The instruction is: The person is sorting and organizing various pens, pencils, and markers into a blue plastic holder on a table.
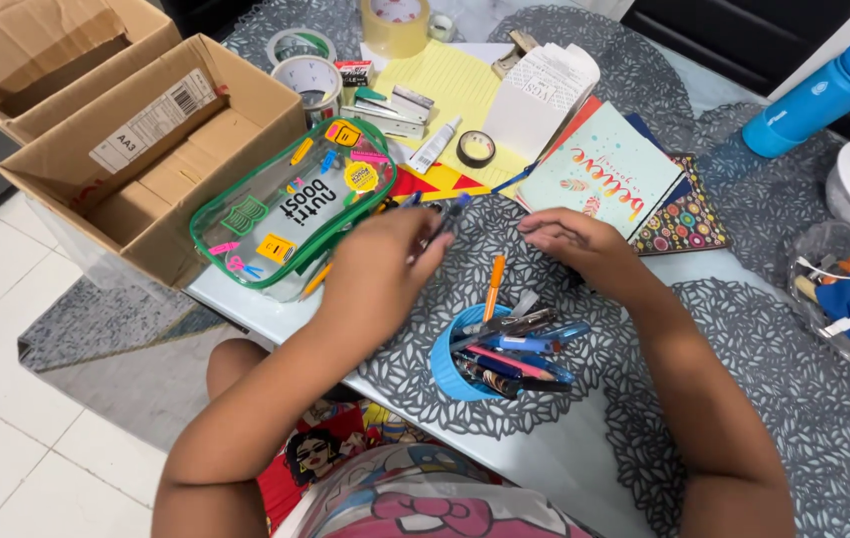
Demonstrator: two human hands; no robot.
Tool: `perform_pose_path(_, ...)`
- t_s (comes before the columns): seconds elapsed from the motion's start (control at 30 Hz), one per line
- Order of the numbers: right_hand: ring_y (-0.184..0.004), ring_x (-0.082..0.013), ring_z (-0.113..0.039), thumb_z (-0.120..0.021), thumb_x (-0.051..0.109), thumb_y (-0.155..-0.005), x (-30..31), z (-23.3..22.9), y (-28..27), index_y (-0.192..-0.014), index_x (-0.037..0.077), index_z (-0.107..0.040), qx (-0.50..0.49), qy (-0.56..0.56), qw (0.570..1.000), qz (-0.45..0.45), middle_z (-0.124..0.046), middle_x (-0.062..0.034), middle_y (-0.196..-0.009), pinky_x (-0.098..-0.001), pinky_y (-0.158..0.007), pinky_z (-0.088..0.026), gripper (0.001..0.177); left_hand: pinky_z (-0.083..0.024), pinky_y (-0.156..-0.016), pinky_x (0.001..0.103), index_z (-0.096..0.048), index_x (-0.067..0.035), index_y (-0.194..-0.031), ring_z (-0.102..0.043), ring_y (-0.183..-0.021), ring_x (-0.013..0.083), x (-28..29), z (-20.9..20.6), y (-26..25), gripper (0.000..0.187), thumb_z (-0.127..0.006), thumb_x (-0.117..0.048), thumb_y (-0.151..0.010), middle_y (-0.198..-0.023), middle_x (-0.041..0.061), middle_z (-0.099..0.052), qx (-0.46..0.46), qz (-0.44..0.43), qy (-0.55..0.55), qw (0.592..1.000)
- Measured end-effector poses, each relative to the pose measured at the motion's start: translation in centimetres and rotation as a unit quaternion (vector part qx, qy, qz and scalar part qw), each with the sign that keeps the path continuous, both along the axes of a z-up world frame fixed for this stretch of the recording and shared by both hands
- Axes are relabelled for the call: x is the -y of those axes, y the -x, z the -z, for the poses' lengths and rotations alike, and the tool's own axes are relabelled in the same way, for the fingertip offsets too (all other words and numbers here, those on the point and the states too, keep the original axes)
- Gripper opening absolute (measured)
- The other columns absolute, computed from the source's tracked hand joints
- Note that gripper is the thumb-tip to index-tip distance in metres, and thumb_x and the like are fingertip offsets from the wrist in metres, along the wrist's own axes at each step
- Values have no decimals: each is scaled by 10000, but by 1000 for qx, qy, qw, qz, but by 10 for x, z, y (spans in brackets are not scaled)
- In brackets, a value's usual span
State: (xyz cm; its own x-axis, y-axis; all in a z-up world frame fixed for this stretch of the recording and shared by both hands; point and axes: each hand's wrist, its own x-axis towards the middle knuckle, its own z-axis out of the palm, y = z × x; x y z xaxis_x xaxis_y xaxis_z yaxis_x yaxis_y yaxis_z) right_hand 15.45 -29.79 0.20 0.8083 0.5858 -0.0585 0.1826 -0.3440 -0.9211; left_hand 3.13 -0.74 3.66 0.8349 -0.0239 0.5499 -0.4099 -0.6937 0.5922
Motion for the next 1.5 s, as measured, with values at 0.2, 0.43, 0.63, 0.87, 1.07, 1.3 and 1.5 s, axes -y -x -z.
perform_pose_path(0.2,-1147,-140,-648,-660,158,-961,-61,15,-23,-1313,28,-641,58,39,995,-70,-680,-55,-1246,-289,-982,-513,376,-583,-767,295,-674,6,-1142,-723,-835,197,-7,-58,53,272,-789,-139,-943,-952,112,-718,63,30,145,987)
perform_pose_path(0.43,-1265,-191,-611,-632,123,-960,-139,-12,10,-1327,30,-607,-198,-227,911,-280,-642,-82,-1319,-362,-1147,-464,379,-610,-835,284,-666,6,-1205,-741,-924,157,-7,-57,62,286,-761,-141,-979,-1033,97,-729,39,72,217,973)
perform_pose_path(0.63,-1089,-227,-633,-646,99,-1011,-98,32,-27,-1307,15,-653,102,-94,957,-256,-672,-131,-1149,-380,-987,-511,308,-584,-776,284,-675,-75,-1299,-715,-887,185,-15,-67,62,300,-661,-167,-1014,-1042,102,-678,-19,93,159,983)
perform_pose_path(0.87,-1204,-243,-661,-640,97,-981,-64,22,-27,-1284,39,-625,205,49,958,-193,-696,-123,-1246,-377,-1011,-514,309,-552,-815,330,-687,-117,-1318,-695,-910,237,-13,-72,44,307,-656,-209,-1027,-1039,99,-674,20,118,89,989)
perform_pose_path(1.07,-1138,-275,-665,-697,99,-917,-61,21,-7,-1310,10,-596,225,60,967,-100,-676,-149,-1233,-388,-945,-523,415,-552,-792,334,-705,-149,-1300,-694,-877,245,-11,-71,39,300,-659,-227,-1014,-991,95,-682,11,114,81,990)
perform_pose_path(1.3,-1059,-326,-693,-618,28,-872,-67,48,-27,-1193,8,-657,316,161,923,-150,-719,-182,-1132,-420,-914,-534,324,-533,-896,395,-640,-117,-1370,-697,-1023,323,-14,-36,17,345,-566,-176,-1038,-1128,140,-716,-39,147,83,985)
perform_pose_path(1.5,-1009,-374,-660,-595,91,-931,-67,10,-26,-1096,-10,-665,329,265,902,-95,-699,-212,-1047,-479,-904,-507,206,-481,-989,421,-510,-44,-1494,-625,-1101,365,-26,-39,13,511,-537,-44,-984,-1193,195,-628,-23,215,72,974)
